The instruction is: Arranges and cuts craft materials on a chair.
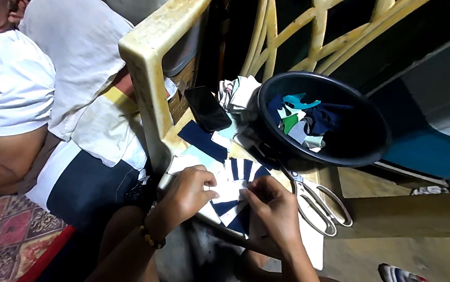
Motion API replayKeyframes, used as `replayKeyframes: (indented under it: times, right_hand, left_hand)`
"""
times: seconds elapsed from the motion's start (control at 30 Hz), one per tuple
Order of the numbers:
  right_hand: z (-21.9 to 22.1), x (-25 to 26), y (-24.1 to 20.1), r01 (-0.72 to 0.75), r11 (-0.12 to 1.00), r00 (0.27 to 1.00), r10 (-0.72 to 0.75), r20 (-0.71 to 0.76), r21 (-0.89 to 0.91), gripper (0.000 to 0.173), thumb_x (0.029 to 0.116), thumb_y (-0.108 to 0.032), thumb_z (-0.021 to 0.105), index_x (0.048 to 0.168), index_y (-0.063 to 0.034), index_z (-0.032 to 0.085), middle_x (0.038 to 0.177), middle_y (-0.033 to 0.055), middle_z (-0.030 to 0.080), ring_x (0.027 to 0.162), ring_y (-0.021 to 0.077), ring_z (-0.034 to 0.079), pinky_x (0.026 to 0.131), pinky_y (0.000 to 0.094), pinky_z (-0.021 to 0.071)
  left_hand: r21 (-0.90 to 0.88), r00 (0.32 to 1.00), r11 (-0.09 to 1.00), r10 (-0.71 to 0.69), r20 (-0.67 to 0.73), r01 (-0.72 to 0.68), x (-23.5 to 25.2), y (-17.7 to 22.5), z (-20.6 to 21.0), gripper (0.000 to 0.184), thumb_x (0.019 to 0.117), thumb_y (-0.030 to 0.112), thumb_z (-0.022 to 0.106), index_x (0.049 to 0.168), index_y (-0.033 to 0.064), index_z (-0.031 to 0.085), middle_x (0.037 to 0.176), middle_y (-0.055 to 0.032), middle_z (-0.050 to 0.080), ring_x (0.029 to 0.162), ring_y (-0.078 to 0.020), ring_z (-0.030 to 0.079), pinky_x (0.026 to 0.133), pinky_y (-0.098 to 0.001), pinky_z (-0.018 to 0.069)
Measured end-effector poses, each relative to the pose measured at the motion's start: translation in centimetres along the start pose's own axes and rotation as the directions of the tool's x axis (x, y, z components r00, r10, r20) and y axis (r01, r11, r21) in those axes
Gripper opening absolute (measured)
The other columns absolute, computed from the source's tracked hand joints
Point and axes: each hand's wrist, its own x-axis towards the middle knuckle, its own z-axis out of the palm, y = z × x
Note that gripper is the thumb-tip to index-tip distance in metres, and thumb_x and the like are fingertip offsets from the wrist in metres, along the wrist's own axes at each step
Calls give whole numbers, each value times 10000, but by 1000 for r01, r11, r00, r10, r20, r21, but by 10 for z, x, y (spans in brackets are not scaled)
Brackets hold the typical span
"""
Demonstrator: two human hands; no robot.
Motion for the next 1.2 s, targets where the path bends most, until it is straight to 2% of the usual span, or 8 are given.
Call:
replayKeyframes:
  times: [0.33, 0.47, 0.57, 0.7, 0.8, 1.0, 1.13, 1.2]
  right_hand:
    - [0, 0, 3, -6, 999, 1000, 6, 10, -48, 110, 820, -105, 704, 895, -25, 712, 780, 43, 694, 682, 58, 651, 635, 222, 536]
    - [3, -2, -2, 144, 971, 987, -156, -48, -190, 99, 796, -62, 690, 862, -16, 746, 814, 105, 680, 731, 210, 656, 655, 355, 541]
    - [9, -7, -12, 337, 908, 940, -340, 32, -251, 233, 833, 7, 618, 1012, 1, 767, 1046, 180, 712, 990, 333, 677, 860, 408, 561]
    - [24, -30, -19, 408, 806, 901, -281, 329, -429, 585, 1022, -384, 486, 1389, 61, 586, 1524, 221, 502, 1406, 417, 488, 1131, 547, 414]
    - [30, -37, -7, 430, 738, 900, -304, 313, -520, 866, 993, -657, 332, 1383, 76, 579, 1498, 259, 513, 1381, 425, 514, 1103, 556, 434]
    - [26, -36, -3, 430, 748, 898, -295, 328, -505, 909, 962, -708, 311, 1390, 42, 596, 1491, 257, 522, 1365, 436, 528, 1095, 581, 434]
    - [27, -37, -3, 435, 753, 897, -313, 313, -493, 887, 976, -686, 321, 1399, 49, 583, 1502, 218, 528, 1368, 429, 527, 1095, 606, 416]
    - [25, -37, -7, 428, 763, 896, -288, 337, -485, 884, 981, -679, 332, 1411, 55, 569, 1514, 216, 515, 1380, 433, 513, 1103, 626, 396]
  left_hand:
    - [55, 999, 998, -11, 47, 8, 0, 2, -1, 219, 877, 154, 785, 1047, 18, 763, 995, -110, 644, 759, -135, 554, 708, -273, 474]
    - [49, 998, 999, -10, 56, 7, 0, 2, -1, 277, 836, 170, 830, 1053, 13, 758, 987, -107, 633, 754, -129, 543, 695, -265, 467]
    - [50, 998, 999, -12, 57, 9, 0, 3, -1, 272, 840, 155, 821, 1061, 10, 757, 999, -115, 636, 764, -139, 555, 707, -270, 478]
    - [57, 997, 998, -11, 72, 7, -1, 4, -2, 270, 849, 139, 808, 1075, 1, 754, 1015, -137, 641, 785, -174, 570, 732, -304, 493]
    - [59, 998, 998, -12, 62, 9, -3, 4, -1, 281, 847, 150, 814, 1076, -1, 752, 1018, -137, 637, 780, -169, 564, 727, -300, 489]
    - [67, 999, 998, 7, 51, -10, -4, 3, 0, 261, 884, 160, 783, 1087, -1, 751, 1027, -140, 644, 801, -176, 583, 749, -304, 501]
    - [-100, 875, 876, 452, -174, -472, -34, 14, -7, 179, 846, 164, 774, 942, 14, 763, 868, -92, 678, 647, -37, 549, 576, -149, 446]
    - [-130, 781, 783, 562, -272, -609, -72, 42, -16, 202, 928, 214, 697, 925, 12, 706, 834, -72, 667, 712, -37, 606, 645, -138, 488]
